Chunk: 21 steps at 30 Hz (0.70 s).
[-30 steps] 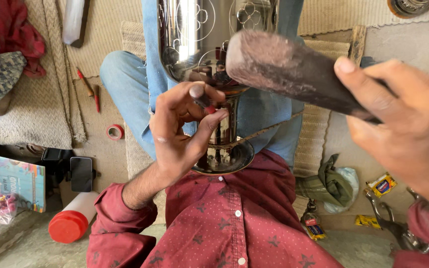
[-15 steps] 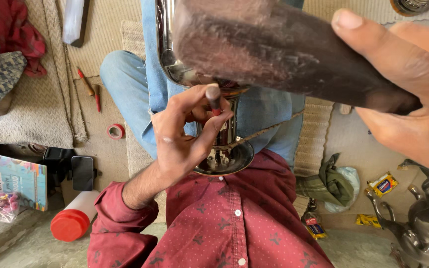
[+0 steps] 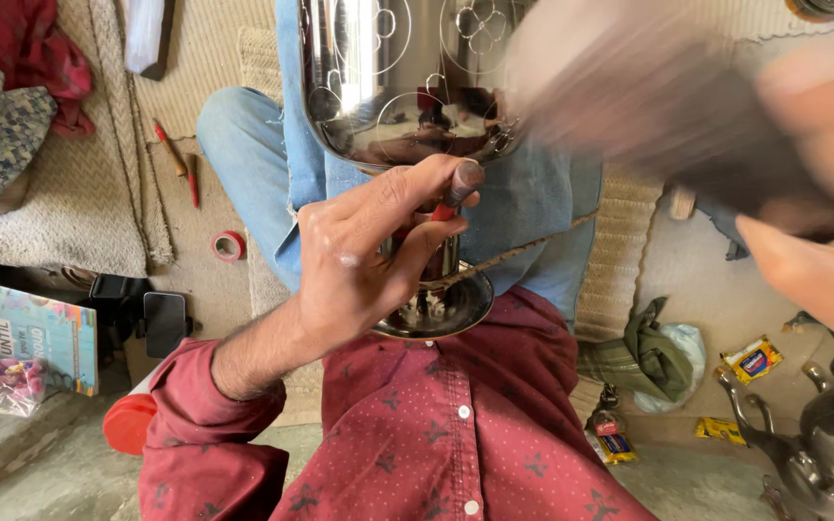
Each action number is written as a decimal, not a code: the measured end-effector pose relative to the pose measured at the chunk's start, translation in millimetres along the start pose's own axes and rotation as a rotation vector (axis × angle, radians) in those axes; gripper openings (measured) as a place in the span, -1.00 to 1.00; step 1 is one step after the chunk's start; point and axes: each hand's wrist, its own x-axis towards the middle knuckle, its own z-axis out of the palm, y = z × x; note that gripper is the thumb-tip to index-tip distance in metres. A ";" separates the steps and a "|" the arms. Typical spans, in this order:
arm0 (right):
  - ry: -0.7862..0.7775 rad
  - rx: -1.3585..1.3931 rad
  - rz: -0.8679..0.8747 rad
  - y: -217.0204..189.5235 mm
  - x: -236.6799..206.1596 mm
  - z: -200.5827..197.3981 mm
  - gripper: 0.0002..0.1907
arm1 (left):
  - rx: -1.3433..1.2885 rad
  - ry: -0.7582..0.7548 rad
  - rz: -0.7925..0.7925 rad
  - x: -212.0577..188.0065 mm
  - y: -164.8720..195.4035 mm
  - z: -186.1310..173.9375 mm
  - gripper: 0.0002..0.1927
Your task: The person sits cross-legged on the floor with a silver-plated brass vase held between their feet and lap. They hold a small punch against the vase's surface and repeatedly strike it with a wooden mallet, repositioning the punch to work different spots, and occasionally adjust the vase or the punch by hand.
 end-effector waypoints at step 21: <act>0.380 0.076 0.010 -9.2 -63.3 83.6 -0.22 | 0.000 -0.379 0.199 31.0 -7.7 -4.7 -0.39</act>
